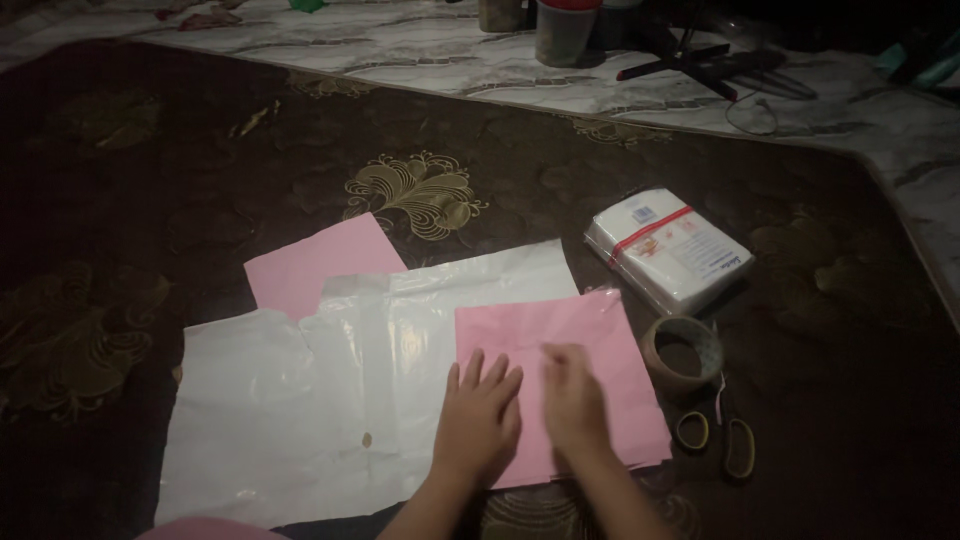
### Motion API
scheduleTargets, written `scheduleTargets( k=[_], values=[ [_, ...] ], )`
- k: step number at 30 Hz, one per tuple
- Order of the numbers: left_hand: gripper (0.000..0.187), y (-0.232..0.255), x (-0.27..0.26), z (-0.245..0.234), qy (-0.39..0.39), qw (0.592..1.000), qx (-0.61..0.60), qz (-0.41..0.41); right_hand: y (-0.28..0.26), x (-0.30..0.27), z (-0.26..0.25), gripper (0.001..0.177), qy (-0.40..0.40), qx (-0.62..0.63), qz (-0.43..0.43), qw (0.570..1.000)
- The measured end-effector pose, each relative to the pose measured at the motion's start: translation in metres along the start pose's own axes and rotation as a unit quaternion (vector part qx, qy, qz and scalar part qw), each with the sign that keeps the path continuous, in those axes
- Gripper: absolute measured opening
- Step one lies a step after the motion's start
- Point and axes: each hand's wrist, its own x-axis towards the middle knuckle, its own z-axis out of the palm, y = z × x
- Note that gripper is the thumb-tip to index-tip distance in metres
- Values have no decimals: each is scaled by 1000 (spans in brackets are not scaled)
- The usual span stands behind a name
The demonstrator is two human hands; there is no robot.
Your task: The person cuts a sheet of pink paper to size using scissors, then folds it around a brown rectangular item. They secure the folded paper with clear tape, completing the wrapping of the item.
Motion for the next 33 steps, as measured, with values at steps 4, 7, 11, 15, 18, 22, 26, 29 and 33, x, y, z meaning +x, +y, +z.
scheduleTargets(
  k=[4,7,11,15,18,22,26,29,33],
  values=[
    [63,-3,-5,17,-35,998,54,27,1,11,26,25,-140,-37,-155,977],
    [46,-5,-9,22,-84,995,36,-25,7,45,11,36,-26,-126,-293,947],
    [53,-10,-13,25,-29,999,23,4,7,73,-14,36,41,-213,-51,975],
    [52,-13,-8,32,2,999,35,0,3,46,-7,34,52,-155,-192,968],
    [51,-21,-1,35,1,998,46,-34,8,27,5,35,55,-164,-269,948],
    [51,-48,42,29,0,993,76,-90,17,32,7,35,34,-188,-266,945],
    [51,-68,92,21,-2,978,173,-114,25,35,11,37,46,-205,-285,935],
    [56,-57,91,15,71,980,182,-36,26,36,12,37,47,-199,-297,933],
    [63,-40,17,5,-196,962,-5,192,35,38,12,47,38,-198,-308,930]
  ],
)
